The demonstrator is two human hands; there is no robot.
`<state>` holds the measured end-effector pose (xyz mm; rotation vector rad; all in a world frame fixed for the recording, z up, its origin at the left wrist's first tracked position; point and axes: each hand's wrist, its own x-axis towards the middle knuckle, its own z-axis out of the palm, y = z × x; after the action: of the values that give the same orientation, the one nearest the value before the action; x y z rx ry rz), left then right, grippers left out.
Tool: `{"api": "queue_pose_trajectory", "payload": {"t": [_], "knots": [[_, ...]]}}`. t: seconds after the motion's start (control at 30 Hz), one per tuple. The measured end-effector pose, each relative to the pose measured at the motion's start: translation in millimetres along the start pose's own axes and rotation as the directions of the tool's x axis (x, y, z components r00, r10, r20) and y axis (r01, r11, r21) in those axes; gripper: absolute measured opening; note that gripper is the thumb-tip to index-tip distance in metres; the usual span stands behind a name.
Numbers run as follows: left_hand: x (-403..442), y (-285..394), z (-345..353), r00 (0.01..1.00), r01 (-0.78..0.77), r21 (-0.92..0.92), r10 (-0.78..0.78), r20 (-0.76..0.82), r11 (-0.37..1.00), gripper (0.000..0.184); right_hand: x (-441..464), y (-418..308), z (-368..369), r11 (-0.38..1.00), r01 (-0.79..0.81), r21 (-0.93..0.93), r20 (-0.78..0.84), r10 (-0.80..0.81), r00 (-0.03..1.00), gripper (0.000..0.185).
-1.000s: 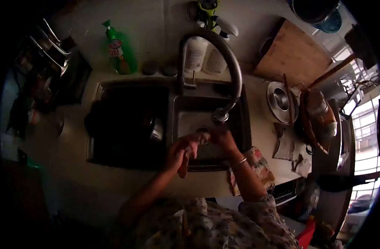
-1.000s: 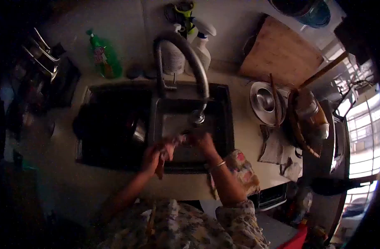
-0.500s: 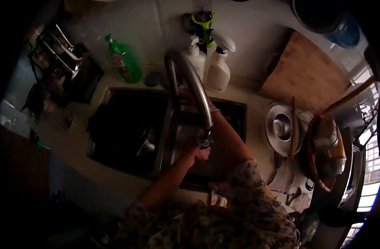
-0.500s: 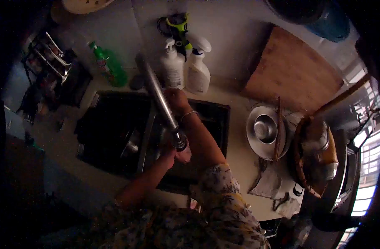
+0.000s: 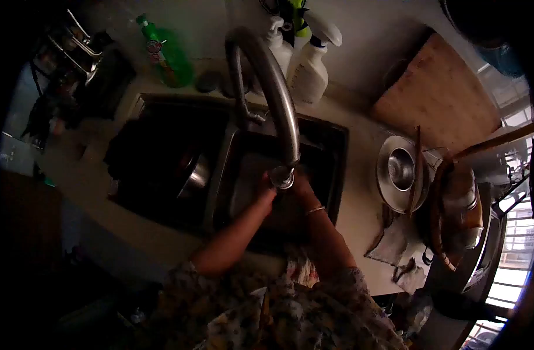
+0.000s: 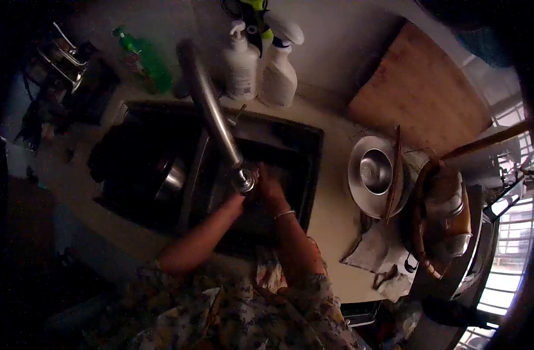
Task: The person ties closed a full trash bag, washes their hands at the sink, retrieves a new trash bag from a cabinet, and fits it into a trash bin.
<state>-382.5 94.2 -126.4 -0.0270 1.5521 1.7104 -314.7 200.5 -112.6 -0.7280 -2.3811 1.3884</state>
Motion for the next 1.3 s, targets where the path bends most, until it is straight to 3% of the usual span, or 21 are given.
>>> {"api": "queue_pose_trajectory", "payload": {"t": [0.03,0.1,0.2,0.23,0.27,0.33,0.4,0.47,0.5,0.57,0.6,0.67,0.73,0.77,0.83,0.97,1.03,1.17,1.23,1.27,1.3], "knots": [[3.4,-8.1,-3.4,0.998,-0.040,0.081,0.043,-0.039,0.996,0.026,-5.6,-10.7,-4.2,0.972,0.084,-0.222,-0.003,-0.087,0.996,0.030],[1.3,-17.7,-11.5,0.994,-0.070,0.165,0.083,-0.072,0.984,0.023,-20.6,-44.4,-19.3,0.951,-0.272,0.147,-0.009,0.277,0.961,0.029],[-20.6,9.0,-12.9,0.991,0.120,-0.076,-0.124,-0.058,0.990,0.015,-19.6,-72.4,-23.0,0.933,-0.358,0.046,-0.047,0.360,0.932,0.029],[-20.4,6.0,-19.0,0.977,0.209,-0.196,-0.198,0.077,0.958,0.015,-24.2,-75.2,-16.1,0.931,-0.362,0.048,-0.054,0.364,0.930,0.029],[-18.6,3.5,-22.7,0.944,0.307,-0.300,-0.248,0.219,0.903,0.015,-29.4,-78.9,-7.3,0.973,-0.228,-0.039,-0.192,0.216,0.957,0.028],[4.6,-32.3,-31.7,0.950,0.263,-0.229,-0.209,0.234,0.937,0.025,-34.9,-82.5,-3.3,0.984,-0.106,-0.145,-0.313,0.056,0.948,0.027],[-7.6,-25.9,-25.7,0.956,0.212,-0.167,-0.169,0.242,0.963,0.036,-37.4,-90.4,-4.6,0.958,-0.283,-0.044,-0.186,0.271,0.944,0.025],[-62.6,31.6,0.7,0.966,0.209,-0.160,-0.229,-0.120,0.965,0.023,-36.5,-81.9,-2.4,0.928,-0.373,-0.009,-0.098,0.371,0.924,0.024],[-64.1,31.8,-3.1,0.963,0.215,-0.165,-0.237,-0.130,0.963,0.023,-33.6,-63.2,-1.8,0.951,-0.304,0.047,-0.136,0.308,0.942,0.029],[-60.6,33.6,-13.8,0.929,0.369,-0.080,-0.371,-0.008,0.926,0.025,-36.5,-56.9,1.5,0.967,-0.235,0.099,-0.174,0.249,0.953,0.036],[-53.0,24.7,-23.6,0.927,0.374,-0.086,-0.376,-0.010,0.924,0.025,-41.4,-67.8,2.8,0.986,-0.167,-0.005,-0.231,0.161,0.959,0.034],[-29.1,3.1,-43.0,0.775,0.617,-0.279,-0.506,0.379,0.736,0.025,-51.4,-78.5,15.9,0.989,-0.096,-0.116,-0.278,0.061,0.959,0.032],[-22.8,3.3,-35.3,0.800,0.580,-0.314,-0.451,0.396,0.752,0.025,-69.5,-93.1,33.3,0.952,0.003,0.305,-0.244,0.075,0.967,0.030],[-22.5,6.1,-32.6,0.810,0.565,-0.330,-0.432,0.395,0.757,0.025,-78.5,-102.3,33.8,0.954,0.002,0.299,-0.241,0.073,0.968,0.030],[-20.0,10.4,-29.1,0.825,0.542,-0.341,-0.409,0.389,0.768,0.025,-90.3,-157.7,17.5,0.834,-0.031,0.551,-0.237,0.192,0.953,0.025],[-15.9,17.8,-28.8,0.859,0.490,-0.359,-0.370,0.354,0.794,0.025,-89.0,-151.2,35.4,0.926,0.109,0.361,-0.272,-0.007,0.962,0.023],[-23.5,26.1,-19.4,0.897,0.426,-0.393,-0.322,0.304,0.815,0.025,-64.0,-106.4,53.7,0.908,0.056,0.416,-0.421,0.138,0.896,0.024],[-50.0,54.6,14.7,0.967,0.249,-0.427,-0.201,0.154,0.870,0.025,-20.8,-78.9,26.6,0.936,-0.014,0.351,-0.393,0.160,0.905,0.017],[-60.2,67.6,19.2,0.968,0.249,-0.424,-0.211,0.134,0.871,0.027,-0.4,-64.1,19.4,0.958,-0.243,0.150,-0.468,0.286,0.836,0.019],[-64.2,73.5,19.7,0.965,0.260,-0.419,-0.227,0.129,0.870,0.029,6.6,-53.2,19.3,0.958,-0.243,0.151,-0.468,0.286,0.836,0.019],[-62.9,75.7,18.5,0.960,0.280,-0.409,-0.254,0.119,0.868,0.033,14.4,-47.9,18.7,0.914,-0.239,0.329,-0.438,0.371,0.819,0.021]]}}
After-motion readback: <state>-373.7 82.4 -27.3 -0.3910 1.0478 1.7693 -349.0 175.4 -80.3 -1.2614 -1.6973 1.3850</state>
